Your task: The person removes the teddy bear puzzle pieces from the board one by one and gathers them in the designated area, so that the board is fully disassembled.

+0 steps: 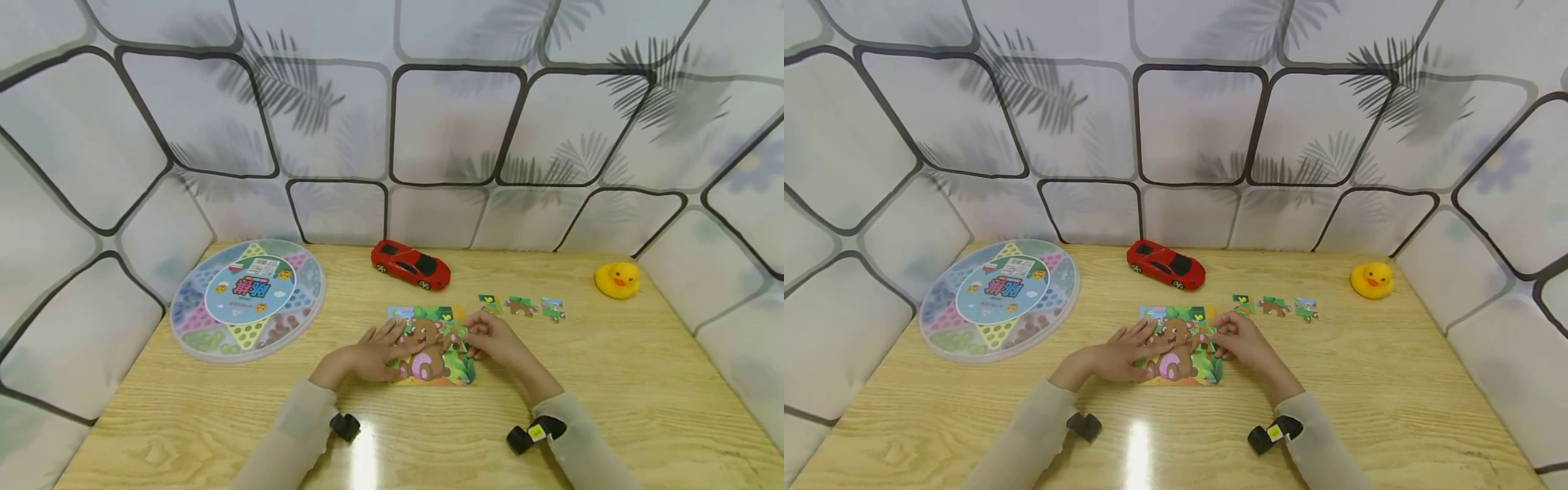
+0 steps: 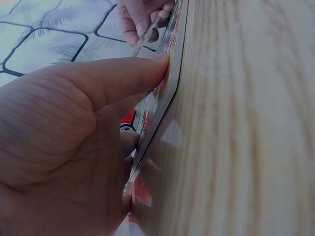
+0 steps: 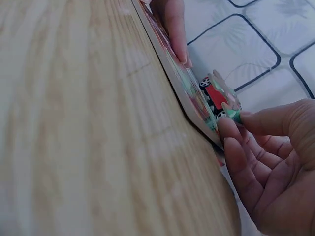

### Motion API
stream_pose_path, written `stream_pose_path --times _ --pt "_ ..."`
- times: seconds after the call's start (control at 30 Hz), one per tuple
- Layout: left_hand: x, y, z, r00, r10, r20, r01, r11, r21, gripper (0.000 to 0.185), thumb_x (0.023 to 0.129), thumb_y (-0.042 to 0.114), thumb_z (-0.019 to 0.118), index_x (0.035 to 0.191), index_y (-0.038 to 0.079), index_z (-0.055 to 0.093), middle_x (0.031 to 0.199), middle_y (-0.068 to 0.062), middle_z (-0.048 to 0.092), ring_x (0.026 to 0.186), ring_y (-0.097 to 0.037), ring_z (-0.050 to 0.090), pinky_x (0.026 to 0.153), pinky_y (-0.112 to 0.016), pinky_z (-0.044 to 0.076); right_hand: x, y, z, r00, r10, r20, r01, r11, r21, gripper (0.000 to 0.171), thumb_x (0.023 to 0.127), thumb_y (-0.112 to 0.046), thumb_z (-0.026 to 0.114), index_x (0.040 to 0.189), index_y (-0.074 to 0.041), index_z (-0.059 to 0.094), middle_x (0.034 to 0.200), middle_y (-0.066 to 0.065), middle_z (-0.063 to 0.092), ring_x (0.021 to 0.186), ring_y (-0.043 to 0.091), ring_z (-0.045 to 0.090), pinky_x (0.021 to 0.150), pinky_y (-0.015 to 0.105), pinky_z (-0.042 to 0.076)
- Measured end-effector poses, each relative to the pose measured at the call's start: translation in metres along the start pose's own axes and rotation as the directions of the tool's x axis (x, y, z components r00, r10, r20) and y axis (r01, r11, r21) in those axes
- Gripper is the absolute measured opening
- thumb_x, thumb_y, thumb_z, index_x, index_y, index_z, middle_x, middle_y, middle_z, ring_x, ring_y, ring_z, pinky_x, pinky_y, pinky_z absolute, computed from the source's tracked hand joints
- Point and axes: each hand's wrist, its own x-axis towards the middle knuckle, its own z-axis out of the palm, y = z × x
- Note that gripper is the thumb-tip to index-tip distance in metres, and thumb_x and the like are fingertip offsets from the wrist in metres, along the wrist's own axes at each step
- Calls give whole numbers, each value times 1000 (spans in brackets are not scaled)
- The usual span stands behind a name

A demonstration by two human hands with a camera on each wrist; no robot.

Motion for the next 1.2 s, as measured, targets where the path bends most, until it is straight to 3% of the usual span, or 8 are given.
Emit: stream_pose_path --times 0.23,0.5,0.63,0.8,0.97,1.2 --pt "-1 0 0 1000 7 -2 -7 1000 -12 57 99 36 47 151 30 23 158 -13 -5 143 -31 -12 112 -56 -1 2 4 -13 1000 -23 -14 24 994 111 31 92 -9 61 114 11 49 78 2 60 61 11 60 57 23 51" --pt "-2 0 0 1000 11 -3 -11 1000 -24 57 99 36 46 151 29 24 158 -13 -5 143 -31 -13 112 -56 -1 -7 6 -44 990 -32 -134 54 984 168 41 93 -12 61 122 14 47 81 -4 61 63 9 59 61 24 52" --pt "-1 -1 0 1000 16 -6 -16 1000 -25 57 99 36 46 151 28 24 158 -14 -5 143 -31 -13 111 -57 -1 -15 8 -62 978 -16 -208 53 983 175 41 94 -16 60 123 11 49 83 -6 63 66 8 60 64 24 53" --pt "-1 -2 1 1000 19 -10 -19 999 -29 57 99 36 47 151 29 25 158 -13 -5 143 -31 -13 112 -56 -1 -24 14 -86 959 -5 -285 66 977 205 26 93 -16 61 116 -2 59 81 -8 65 65 7 59 62 23 53" --pt "-2 -2 1 1000 21 -15 -21 999 -35 56 99 37 46 151 29 26 158 -13 -5 143 -31 -12 112 -57 -1 -34 22 -110 940 41 -340 59 959 277 17 92 -15 63 109 -14 65 81 -8 65 65 7 60 62 21 53" --pt "-2 0 0 1000 23 -16 -24 999 -40 56 99 37 46 150 28 27 158 -13 -4 143 -32 -11 111 -57 -1 -48 39 -143 911 91 -403 71 927 369 16 91 -11 63 101 -22 70 77 -8 66 62 6 60 58 18 52"
